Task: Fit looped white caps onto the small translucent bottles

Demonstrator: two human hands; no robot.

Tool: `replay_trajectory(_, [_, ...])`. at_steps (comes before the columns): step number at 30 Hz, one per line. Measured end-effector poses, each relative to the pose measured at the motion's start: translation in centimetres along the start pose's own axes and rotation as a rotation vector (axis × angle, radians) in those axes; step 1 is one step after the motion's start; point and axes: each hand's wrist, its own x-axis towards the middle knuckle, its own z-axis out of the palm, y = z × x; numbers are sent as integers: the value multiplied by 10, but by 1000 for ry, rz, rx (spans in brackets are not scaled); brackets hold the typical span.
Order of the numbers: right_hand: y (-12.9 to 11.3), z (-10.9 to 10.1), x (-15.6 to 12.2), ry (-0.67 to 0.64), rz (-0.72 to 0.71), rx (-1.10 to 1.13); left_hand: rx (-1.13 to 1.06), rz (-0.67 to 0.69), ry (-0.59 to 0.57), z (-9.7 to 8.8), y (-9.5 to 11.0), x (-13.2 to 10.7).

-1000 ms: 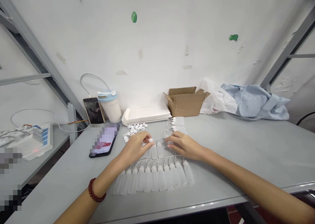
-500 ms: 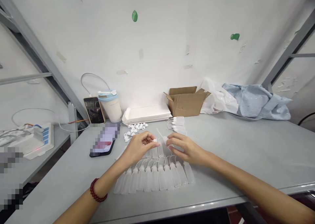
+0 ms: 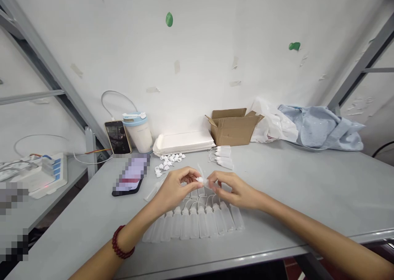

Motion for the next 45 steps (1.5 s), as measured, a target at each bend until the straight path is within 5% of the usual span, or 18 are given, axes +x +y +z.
replay_trajectory(9, [-5, -1, 0, 75, 203, 181, -12, -18, 12, 4, 0, -2])
replay_trajectory(24, [-5, 2, 3, 25, 328, 628, -35, 74, 36, 7, 1, -4])
replay_trajectory(32, [-7, 2, 2, 16, 345, 628, -29, -75, -86, 8, 9, -7])
replay_trajectory(40, [-4, 2, 4, 4, 341, 653, 192, 115, -32, 8, 9, -8])
replay_trajectory(45, [-4, 3, 4, 11, 340, 654, 126, 76, -49, 9, 9, -8])
